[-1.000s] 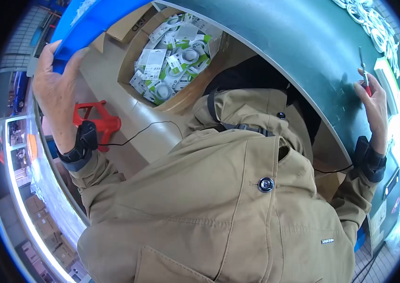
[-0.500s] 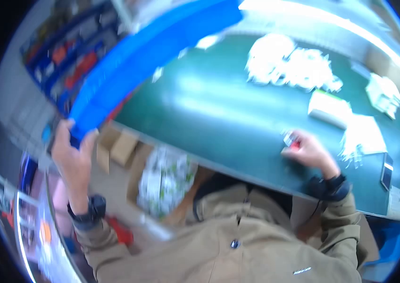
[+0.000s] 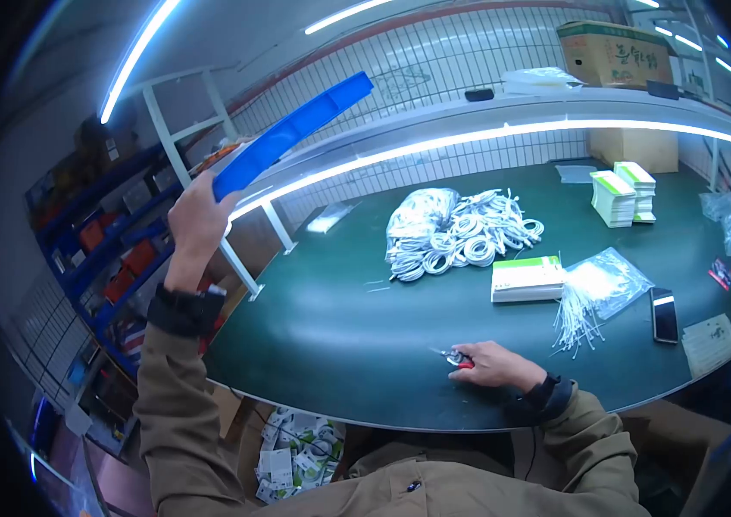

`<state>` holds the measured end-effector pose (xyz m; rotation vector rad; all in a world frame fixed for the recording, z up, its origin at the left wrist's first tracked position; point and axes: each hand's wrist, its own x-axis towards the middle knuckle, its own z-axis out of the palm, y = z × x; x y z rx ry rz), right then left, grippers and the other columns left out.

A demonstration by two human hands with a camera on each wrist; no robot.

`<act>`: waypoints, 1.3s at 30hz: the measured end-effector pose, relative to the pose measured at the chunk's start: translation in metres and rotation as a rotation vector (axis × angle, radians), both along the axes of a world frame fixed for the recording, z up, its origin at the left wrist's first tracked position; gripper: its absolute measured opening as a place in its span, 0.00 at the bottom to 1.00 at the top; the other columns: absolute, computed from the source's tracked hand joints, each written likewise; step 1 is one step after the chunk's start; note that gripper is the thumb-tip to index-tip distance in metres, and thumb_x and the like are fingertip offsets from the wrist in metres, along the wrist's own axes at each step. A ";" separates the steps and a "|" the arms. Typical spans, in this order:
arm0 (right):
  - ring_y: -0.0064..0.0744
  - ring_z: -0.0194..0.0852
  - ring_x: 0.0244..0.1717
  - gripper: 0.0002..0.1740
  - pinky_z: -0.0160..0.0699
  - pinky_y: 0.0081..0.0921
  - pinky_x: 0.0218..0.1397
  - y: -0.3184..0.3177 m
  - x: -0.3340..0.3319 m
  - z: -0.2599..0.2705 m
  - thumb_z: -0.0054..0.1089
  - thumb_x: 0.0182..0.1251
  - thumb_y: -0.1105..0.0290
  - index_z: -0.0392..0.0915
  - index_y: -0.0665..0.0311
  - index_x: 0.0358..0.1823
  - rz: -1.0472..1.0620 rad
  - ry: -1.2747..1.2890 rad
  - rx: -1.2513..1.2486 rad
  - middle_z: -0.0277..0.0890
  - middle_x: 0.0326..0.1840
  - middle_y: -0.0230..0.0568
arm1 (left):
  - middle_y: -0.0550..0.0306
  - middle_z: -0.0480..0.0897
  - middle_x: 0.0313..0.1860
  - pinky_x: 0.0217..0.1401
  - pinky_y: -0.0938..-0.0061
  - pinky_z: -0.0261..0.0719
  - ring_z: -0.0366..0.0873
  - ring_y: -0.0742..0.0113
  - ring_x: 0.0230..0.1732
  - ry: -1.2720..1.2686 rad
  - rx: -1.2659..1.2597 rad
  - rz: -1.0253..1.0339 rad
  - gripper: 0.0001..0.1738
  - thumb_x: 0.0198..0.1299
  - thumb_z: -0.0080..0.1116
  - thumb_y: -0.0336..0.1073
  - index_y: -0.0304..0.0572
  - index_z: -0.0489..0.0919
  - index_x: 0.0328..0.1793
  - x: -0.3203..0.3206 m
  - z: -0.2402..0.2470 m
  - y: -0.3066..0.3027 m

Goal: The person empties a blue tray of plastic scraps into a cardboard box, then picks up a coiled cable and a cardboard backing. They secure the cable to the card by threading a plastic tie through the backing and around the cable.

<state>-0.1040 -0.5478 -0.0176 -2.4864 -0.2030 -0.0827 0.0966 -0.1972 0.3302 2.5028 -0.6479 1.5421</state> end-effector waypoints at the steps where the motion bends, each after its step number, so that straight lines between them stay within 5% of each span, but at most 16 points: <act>1: 0.67 0.83 0.58 0.41 0.81 0.48 0.63 -0.001 0.001 -0.003 0.71 0.69 0.44 0.76 0.71 0.70 0.005 -0.008 0.002 0.84 0.56 0.66 | 0.43 0.90 0.48 0.54 0.51 0.85 0.89 0.42 0.51 -0.021 0.023 0.002 0.24 0.60 0.73 0.50 0.40 0.84 0.53 0.013 0.008 -0.016; 8: 0.67 0.83 0.57 0.43 0.81 0.49 0.63 -0.004 -0.001 -0.008 0.71 0.67 0.43 0.75 0.70 0.72 -0.015 0.019 0.022 0.85 0.54 0.67 | 0.47 0.90 0.48 0.55 0.52 0.86 0.90 0.44 0.52 -0.039 0.207 0.092 0.22 0.59 0.74 0.49 0.40 0.85 0.49 0.073 0.046 -0.124; 16: 0.65 0.82 0.58 0.44 0.80 0.50 0.64 -0.003 -0.005 -0.004 0.69 0.69 0.42 0.73 0.67 0.75 -0.061 0.106 0.057 0.82 0.54 0.66 | 0.45 0.90 0.48 0.54 0.54 0.87 0.90 0.45 0.52 0.001 0.200 0.048 0.19 0.60 0.75 0.47 0.40 0.86 0.48 0.153 0.030 -0.201; 23: 0.65 0.80 0.54 0.47 0.79 0.49 0.62 -0.005 -0.007 0.008 0.71 0.67 0.43 0.70 0.70 0.77 -0.029 0.124 0.082 0.80 0.49 0.65 | 0.48 0.85 0.55 0.62 0.53 0.81 0.82 0.44 0.61 -0.135 0.193 -0.110 0.27 0.62 0.74 0.49 0.41 0.84 0.61 0.176 -0.001 -0.223; 28: 0.63 0.78 0.46 0.33 0.77 0.50 0.52 -0.003 -0.004 0.015 0.78 0.62 0.54 0.77 0.67 0.60 -0.059 0.030 0.139 0.77 0.41 0.60 | 0.50 0.83 0.56 0.64 0.56 0.77 0.77 0.47 0.62 -0.404 0.104 -0.493 0.25 0.60 0.75 0.35 0.43 0.82 0.63 0.108 -0.026 -0.167; 32: 0.55 0.76 0.41 0.27 0.77 0.42 0.49 0.008 -0.003 0.010 0.78 0.62 0.65 0.78 0.70 0.58 -0.096 -0.019 0.099 0.77 0.40 0.55 | 0.52 0.84 0.54 0.62 0.59 0.78 0.79 0.48 0.57 -0.184 0.045 -0.536 0.18 0.58 0.76 0.31 0.41 0.85 0.55 0.003 -0.121 -0.032; 36: 0.37 0.75 0.40 0.27 0.77 0.35 0.49 0.017 0.004 -0.006 0.71 0.66 0.69 0.77 0.75 0.64 -0.068 0.029 0.005 0.78 0.41 0.45 | 0.49 0.82 0.56 0.62 0.55 0.77 0.77 0.44 0.59 0.207 -0.422 -0.024 0.18 0.60 0.73 0.33 0.42 0.84 0.56 -0.105 -0.288 0.147; 39: 0.27 0.71 0.39 0.27 0.75 0.30 0.46 0.053 0.024 0.002 0.69 0.69 0.68 0.78 0.77 0.64 -0.011 0.140 0.006 0.76 0.38 0.36 | 0.40 0.80 0.60 0.70 0.52 0.74 0.75 0.39 0.64 0.455 -0.690 0.571 0.21 0.65 0.69 0.35 0.36 0.81 0.62 -0.223 -0.468 0.256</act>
